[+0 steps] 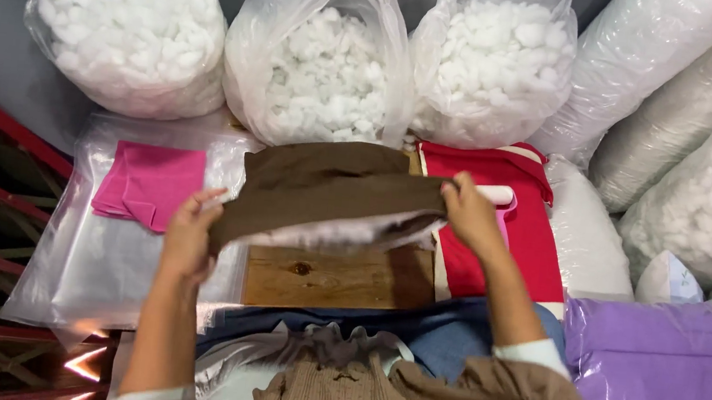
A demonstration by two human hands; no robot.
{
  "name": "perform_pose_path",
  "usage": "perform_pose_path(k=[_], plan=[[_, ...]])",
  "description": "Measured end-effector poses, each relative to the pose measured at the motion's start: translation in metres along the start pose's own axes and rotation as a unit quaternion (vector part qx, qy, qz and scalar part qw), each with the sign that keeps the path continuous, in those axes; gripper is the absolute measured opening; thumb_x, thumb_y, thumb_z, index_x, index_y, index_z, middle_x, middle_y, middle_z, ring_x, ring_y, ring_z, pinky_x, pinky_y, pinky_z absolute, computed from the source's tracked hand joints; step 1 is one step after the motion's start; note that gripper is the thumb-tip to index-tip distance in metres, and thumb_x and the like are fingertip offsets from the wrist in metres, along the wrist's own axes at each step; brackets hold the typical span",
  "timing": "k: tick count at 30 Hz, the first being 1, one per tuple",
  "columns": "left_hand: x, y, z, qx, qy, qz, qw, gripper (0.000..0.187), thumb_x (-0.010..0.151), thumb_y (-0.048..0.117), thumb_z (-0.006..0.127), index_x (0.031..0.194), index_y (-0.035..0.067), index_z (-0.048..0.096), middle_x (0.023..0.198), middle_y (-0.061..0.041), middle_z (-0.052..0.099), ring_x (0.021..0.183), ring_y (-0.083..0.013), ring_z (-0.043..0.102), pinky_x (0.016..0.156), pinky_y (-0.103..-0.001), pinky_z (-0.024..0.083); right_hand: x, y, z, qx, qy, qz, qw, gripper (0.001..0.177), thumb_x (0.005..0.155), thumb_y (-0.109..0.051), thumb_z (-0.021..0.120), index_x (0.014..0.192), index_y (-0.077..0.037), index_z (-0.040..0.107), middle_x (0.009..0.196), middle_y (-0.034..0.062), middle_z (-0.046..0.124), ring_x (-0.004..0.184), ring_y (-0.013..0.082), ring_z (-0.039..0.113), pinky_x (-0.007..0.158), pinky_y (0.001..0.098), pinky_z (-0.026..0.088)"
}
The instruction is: Stuffing a pillowcase with fiberfill, smoothing it out, and cleaning the exterior with a lint roller.
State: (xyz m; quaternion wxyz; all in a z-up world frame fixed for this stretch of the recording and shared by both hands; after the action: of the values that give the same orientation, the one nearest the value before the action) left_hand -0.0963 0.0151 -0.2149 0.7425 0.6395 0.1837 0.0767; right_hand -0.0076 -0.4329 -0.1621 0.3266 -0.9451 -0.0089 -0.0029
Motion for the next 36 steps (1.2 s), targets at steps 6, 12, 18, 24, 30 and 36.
perform_pose_path(k=[6,12,18,24,30,36], plan=[[0.007,0.154,0.034,-0.124,0.032,0.142,0.982,0.021,0.097,0.011,0.066,0.119,0.014,0.068,0.087,-0.003,0.063,0.064,-0.0137,0.069,0.049,-0.027,0.063,-0.003,-0.097,-0.091,0.211,0.102,-0.110,0.966,0.028,0.103,-0.015,0.062,0.129,-0.009,0.053,0.077,0.0081,0.066,0.067,0.0151,0.058,0.061,0.0268,0.047],[0.014,0.140,0.028,-0.008,0.089,0.171,0.981,0.019,0.093,0.009,0.072,0.111,0.014,0.070,0.080,-0.002,0.057,0.053,-0.0110,0.060,0.037,-0.021,0.052,-0.003,-0.082,-0.090,0.338,0.072,-0.072,0.936,0.028,0.097,-0.005,0.058,0.122,-0.012,0.067,0.075,0.0076,0.069,0.067,0.0101,0.066,0.061,0.0233,0.055],[0.052,0.114,0.016,-0.015,0.105,0.179,0.978,0.033,0.082,0.003,0.077,0.111,0.015,0.068,0.088,0.002,0.061,0.059,-0.0070,0.064,0.047,-0.018,0.058,0.014,-0.064,-0.079,0.386,0.120,-0.027,0.914,0.019,0.094,-0.011,0.064,0.113,-0.013,0.067,0.076,0.0008,0.067,0.060,0.0063,0.066,0.049,0.0174,0.053],[-0.028,0.166,0.021,0.050,0.181,0.371,0.909,0.029,0.086,0.001,0.083,0.110,0.011,0.072,0.095,-0.005,0.068,0.084,-0.0067,0.058,0.077,-0.020,0.046,-0.045,-0.112,-0.111,0.301,0.264,-0.154,0.903,0.012,0.106,-0.020,0.066,0.116,-0.014,0.069,0.097,0.0014,0.065,0.091,0.0073,0.054,0.083,0.0245,0.047],[-0.044,0.003,-0.004,0.114,0.182,0.173,0.961,0.020,0.085,0.004,0.076,0.105,0.010,0.074,0.091,-0.010,0.064,0.073,-0.0148,0.054,0.067,-0.034,0.049,-0.046,0.009,0.017,0.296,0.080,0.027,0.952,0.019,0.096,-0.012,0.064,0.111,-0.012,0.075,0.079,0.0039,0.068,0.078,0.0148,0.061,0.073,0.0274,0.050],[-0.033,-0.184,-0.036,0.284,0.179,-0.005,0.942,0.017,0.082,0.020,0.077,0.096,0.028,0.076,0.092,0.002,0.072,0.087,-0.0199,0.070,0.080,-0.035,0.053,-0.043,0.123,0.117,-0.003,-0.015,0.163,0.986,0.021,0.093,-0.043,0.066,0.106,-0.031,0.076,0.090,0.0071,0.079,0.098,0.0325,0.074,0.081,0.0474,0.056]])
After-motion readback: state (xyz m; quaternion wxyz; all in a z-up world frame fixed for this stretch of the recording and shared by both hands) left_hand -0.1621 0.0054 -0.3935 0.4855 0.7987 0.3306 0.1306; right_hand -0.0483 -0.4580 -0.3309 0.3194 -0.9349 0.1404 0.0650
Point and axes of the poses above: each hand's wrist, its own x-axis towards the middle knuckle, its own z-axis out of the palm, y = z × x, the point moved 1 cm from there along x, towards the middle knuckle
